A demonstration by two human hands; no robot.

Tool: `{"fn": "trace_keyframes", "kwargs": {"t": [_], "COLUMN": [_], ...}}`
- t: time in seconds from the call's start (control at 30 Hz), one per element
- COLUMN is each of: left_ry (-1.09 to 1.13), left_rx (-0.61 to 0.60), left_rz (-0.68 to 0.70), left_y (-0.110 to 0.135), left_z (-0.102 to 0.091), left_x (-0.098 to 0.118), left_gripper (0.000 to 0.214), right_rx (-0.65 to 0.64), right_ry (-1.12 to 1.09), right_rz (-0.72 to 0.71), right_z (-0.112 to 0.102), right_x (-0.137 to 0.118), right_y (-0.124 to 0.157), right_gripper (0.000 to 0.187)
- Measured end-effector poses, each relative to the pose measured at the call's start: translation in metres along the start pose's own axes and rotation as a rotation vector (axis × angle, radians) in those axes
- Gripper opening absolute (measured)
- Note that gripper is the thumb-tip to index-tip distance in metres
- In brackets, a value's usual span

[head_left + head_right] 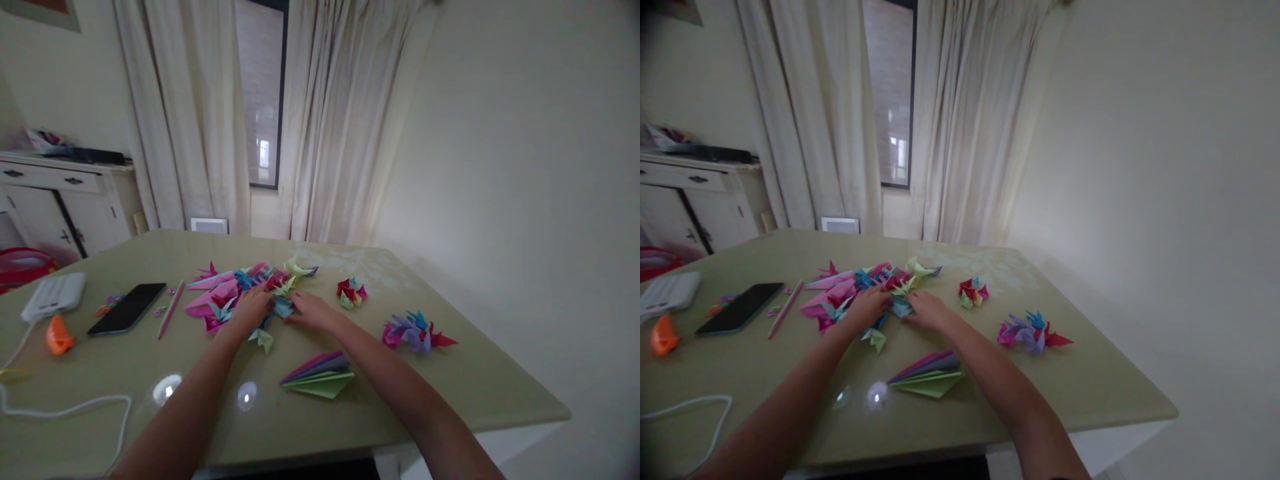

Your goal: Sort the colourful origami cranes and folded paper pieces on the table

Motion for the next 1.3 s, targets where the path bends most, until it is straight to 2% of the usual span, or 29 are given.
{"fn": "trace_keyframes", "kwargs": {"t": [0.1,0.17,0.33,0.43,0.53,0.63,0.77,0.87,0.93,1.0,1.17,1.3], "left_ry": [0.055,0.057,0.009,-0.003,0.003,0.030,0.094,0.159,0.275,0.464,0.919,1.223], "left_rx": [-0.017,-0.010,-0.004,-0.040,-0.078,-0.100,-0.111,-0.111,-0.086,-0.029,0.097,0.056], "left_rz": [0.033,0.031,-0.012,-0.040,-0.042,-0.029,0.014,0.058,0.101,0.129,0.067,0.023], "left_y": [0.000,0.000,0.002,0.003,0.005,0.007,0.007,0.004,0.002,0.000,0.000,0.002], "left_z": [0.000,-0.001,-0.001,0.002,0.003,0.000,-0.004,-0.006,-0.010,-0.014,-0.015,-0.004], "left_x": [0.002,0.003,-0.004,-0.009,-0.012,-0.011,-0.005,0.002,0.006,0.009,0.013,0.026], "left_gripper": [0.023,0.026,0.050,0.056,0.045,0.034,0.024,0.023,0.024,0.025,0.037,0.050], "right_rx": [-0.022,-0.036,-0.053,-0.056,-0.068,-0.062,0.016,0.086,0.122,0.165,0.300,0.316], "right_ry": [0.130,0.205,0.230,0.213,0.151,0.061,-0.044,-0.080,-0.132,-0.244,-0.532,-0.613], "right_rz": [0.032,0.035,-0.010,-0.034,-0.047,-0.029,0.007,0.041,0.089,0.137,0.213,0.169], "right_z": [0.002,-0.001,-0.008,-0.010,-0.011,-0.011,-0.008,-0.004,-0.001,0.002,0.007,0.002], "right_x": [-0.003,-0.004,-0.004,0.000,0.007,0.015,0.025,0.030,0.034,0.039,0.044,0.039], "right_y": [0.003,0.009,0.019,0.020,0.025,0.036,0.057,0.069,0.073,0.074,0.071,0.072], "right_gripper": [0.028,0.023,0.022,0.020,0.022,0.037,0.050,0.045,0.030,0.022,0.022,0.023]}}
Point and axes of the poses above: each hand's wrist, its own y-axis away from the middle knuckle, its own z-axis out of the palm, x = y × z, the point moved 3 cm from there along -y, towards the middle knuckle, and after that the axes turned 8 degrees about y, right-handed, at the moved point
